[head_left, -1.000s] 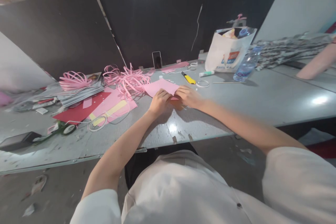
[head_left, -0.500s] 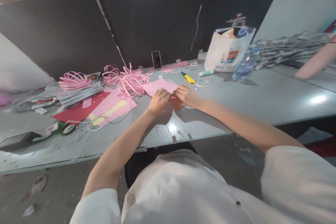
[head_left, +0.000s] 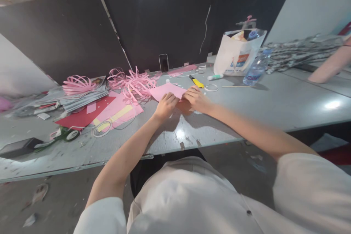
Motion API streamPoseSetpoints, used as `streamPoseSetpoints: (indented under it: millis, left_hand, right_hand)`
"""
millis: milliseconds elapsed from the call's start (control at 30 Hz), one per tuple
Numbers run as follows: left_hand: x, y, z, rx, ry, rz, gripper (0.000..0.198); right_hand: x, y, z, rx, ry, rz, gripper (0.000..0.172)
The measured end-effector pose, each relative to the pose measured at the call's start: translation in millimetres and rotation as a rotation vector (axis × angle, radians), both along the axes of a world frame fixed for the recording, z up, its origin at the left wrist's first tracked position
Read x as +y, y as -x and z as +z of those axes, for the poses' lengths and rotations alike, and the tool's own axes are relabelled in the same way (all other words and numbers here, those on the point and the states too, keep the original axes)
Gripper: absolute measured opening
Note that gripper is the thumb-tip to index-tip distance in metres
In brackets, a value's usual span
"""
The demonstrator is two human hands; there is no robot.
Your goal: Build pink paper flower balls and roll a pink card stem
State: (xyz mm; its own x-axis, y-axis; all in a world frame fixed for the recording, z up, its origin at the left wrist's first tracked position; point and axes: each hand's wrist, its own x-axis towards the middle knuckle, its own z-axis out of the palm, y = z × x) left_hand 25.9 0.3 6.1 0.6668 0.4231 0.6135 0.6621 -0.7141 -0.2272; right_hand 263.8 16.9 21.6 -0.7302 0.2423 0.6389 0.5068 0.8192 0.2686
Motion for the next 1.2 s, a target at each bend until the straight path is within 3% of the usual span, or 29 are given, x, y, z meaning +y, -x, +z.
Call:
streamPoseSetpoints:
  millis: [300, 567, 1200]
  left_hand:
    - [1.2, 0.8, -0.1, 0.013, 0.000, 0.017, 0.025]
    - [-1.9, -3.8, 0.0, 0.010, -0.032, -0.004, 0.024]
    - [3.0, -3.9, -5.5, -0.058, 0.092, -0.019, 0.023]
  right_hand:
    - [-3.3, -2.5, 4.3, -0.100, 0.041, -0.036, 0.034]
    - [-1.0, -0.2, 0.7, -0.128, -0.033, -0.020, 0.032]
    - [-7.2, 2.0, 4.7, -0.116, -0.045, -0.026, 0.035]
